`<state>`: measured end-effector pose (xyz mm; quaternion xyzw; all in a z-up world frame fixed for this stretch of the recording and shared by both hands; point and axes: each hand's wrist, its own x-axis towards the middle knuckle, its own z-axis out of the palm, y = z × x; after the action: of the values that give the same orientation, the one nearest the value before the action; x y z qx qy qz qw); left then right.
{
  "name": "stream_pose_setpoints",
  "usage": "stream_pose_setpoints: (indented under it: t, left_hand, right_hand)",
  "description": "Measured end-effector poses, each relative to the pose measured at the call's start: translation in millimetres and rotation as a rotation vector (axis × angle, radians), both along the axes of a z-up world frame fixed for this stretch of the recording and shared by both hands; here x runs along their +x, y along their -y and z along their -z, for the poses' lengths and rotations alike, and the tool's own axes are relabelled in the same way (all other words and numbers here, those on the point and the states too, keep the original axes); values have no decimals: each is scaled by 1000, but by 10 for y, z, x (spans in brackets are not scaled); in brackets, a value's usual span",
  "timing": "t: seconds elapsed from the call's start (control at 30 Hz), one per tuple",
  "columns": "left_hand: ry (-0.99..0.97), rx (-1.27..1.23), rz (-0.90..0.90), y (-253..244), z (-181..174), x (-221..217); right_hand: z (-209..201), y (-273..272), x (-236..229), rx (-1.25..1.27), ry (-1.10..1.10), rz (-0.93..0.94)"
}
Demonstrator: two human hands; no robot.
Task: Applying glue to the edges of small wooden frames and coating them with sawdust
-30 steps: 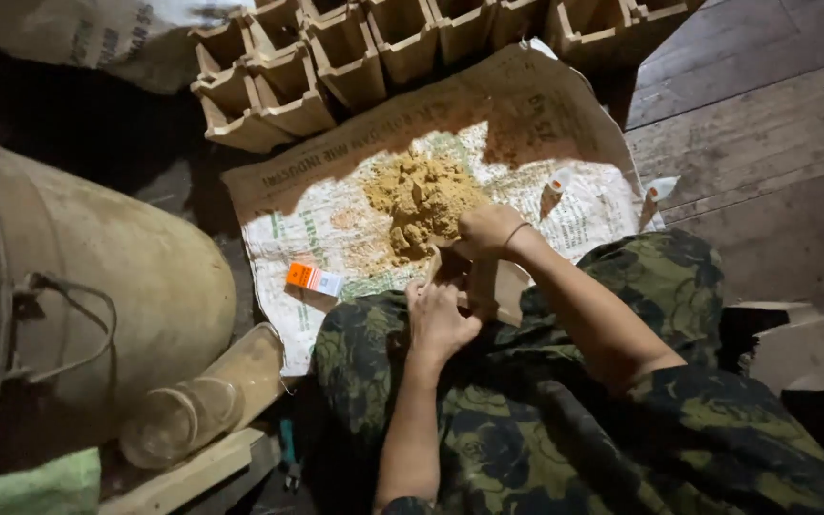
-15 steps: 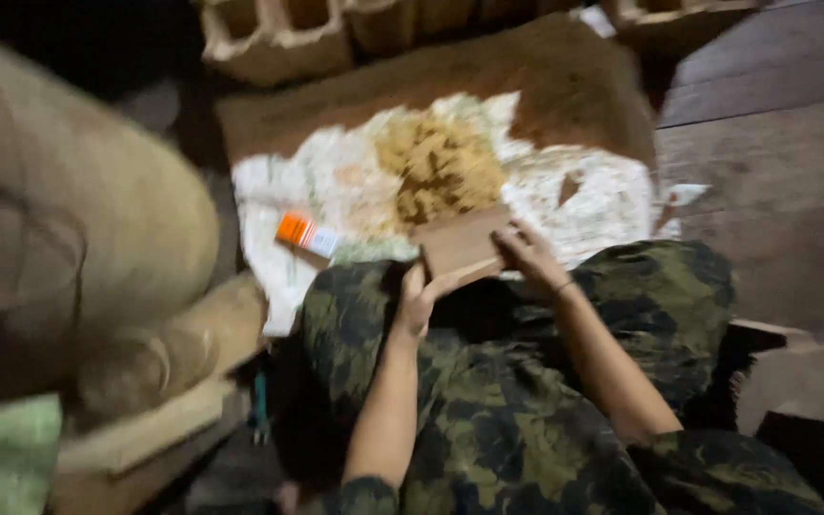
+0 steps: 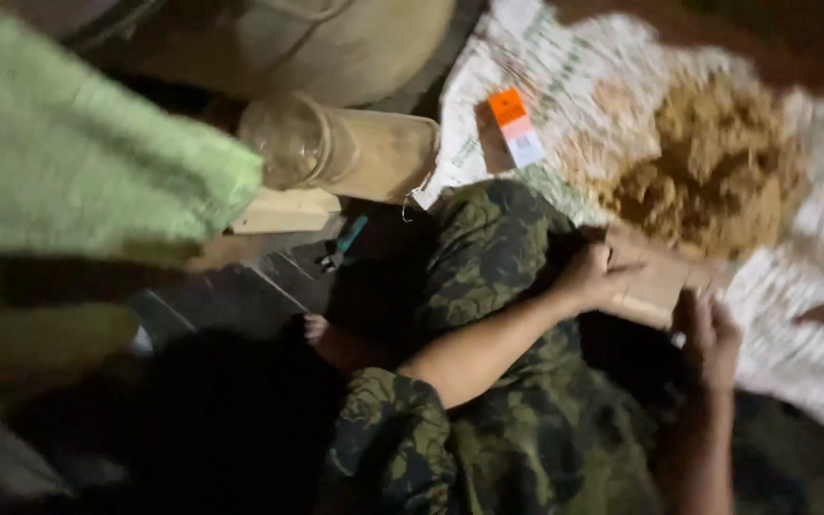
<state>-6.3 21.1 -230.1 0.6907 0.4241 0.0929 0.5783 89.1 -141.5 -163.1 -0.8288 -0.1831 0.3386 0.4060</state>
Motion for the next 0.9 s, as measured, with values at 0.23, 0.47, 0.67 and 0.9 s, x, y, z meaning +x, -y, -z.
stream_pose_setpoints:
  t: [0.23, 0.47, 0.67, 0.9]
  left_hand:
    - [92, -259, -21, 65, -215, -28]
    - [33, -255, -21, 204, 374, 36]
    - [153, -393, -40, 64, -235, -27]
    - [139, -499, -48, 109, 112, -53]
  right_hand:
    - [760, 477, 288, 111, -54, 193]
    - [1074, 586, 207, 213, -161, 297]
    - [977, 434, 182, 196, -109, 320]
    - [690, 342, 145, 169, 7, 296]
